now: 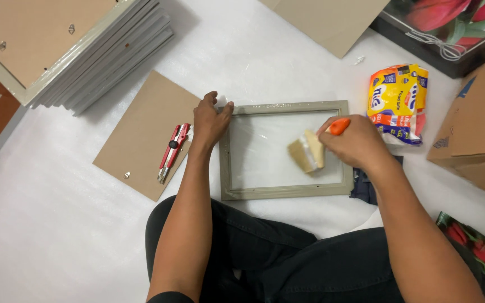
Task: Cleaning the glass and assembling a picture frame by placing a backing sheet
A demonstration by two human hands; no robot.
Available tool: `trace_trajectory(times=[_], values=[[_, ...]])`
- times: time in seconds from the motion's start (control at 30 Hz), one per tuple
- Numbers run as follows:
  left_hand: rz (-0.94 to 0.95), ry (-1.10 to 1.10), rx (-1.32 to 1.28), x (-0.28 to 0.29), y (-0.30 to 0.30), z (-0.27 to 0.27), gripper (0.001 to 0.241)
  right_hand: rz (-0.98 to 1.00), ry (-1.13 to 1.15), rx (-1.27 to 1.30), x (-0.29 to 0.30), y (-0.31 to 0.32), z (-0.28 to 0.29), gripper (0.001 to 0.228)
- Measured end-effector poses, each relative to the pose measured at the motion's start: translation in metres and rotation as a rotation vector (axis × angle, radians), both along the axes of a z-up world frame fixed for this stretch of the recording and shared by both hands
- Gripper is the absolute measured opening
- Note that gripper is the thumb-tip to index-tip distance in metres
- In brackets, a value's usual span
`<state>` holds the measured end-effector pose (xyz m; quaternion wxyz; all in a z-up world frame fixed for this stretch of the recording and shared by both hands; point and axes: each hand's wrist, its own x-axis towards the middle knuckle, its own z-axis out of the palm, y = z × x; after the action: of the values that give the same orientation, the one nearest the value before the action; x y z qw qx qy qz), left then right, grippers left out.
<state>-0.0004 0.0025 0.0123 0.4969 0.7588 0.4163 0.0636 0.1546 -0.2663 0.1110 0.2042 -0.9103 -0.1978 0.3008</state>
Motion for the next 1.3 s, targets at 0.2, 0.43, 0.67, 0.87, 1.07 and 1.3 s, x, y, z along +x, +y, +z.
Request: trace_trajectory(times=[0.2, 0.43, 0.67, 0.87, 1.07, 1.3], values=[[-0.017, 0.002, 0.035, -0.001, -0.003, 0.003, 0.065, -0.055, -0.462, 0.017, 0.019, -0.033, 0.008, 0.022], [-0.083, -0.001, 0.128, -0.005, -0.008, -0.006, 0.064, 0.066, -0.643, 0.325, 0.05, -0.046, -0.04, 0.021], [-0.117, 0.053, 0.211, -0.019, -0.025, 0.001, 0.06, 0.111, -0.334, -0.158, 0.06, -0.06, -0.062, 0.046], [-0.131, 0.069, 0.246, -0.03, -0.035, 0.004, 0.059, 0.164, -0.194, -0.376, 0.059, -0.071, -0.078, 0.07], [-0.171, 0.05, 0.313, -0.034, -0.05, 0.019, 0.058, 0.097, -0.188, -0.344, 0.051, -0.078, -0.075, 0.068], [-0.297, -0.115, 0.404, -0.034, -0.067, 0.015, 0.052, -0.046, -0.259, 0.283, -0.022, -0.129, 0.053, 0.06]])
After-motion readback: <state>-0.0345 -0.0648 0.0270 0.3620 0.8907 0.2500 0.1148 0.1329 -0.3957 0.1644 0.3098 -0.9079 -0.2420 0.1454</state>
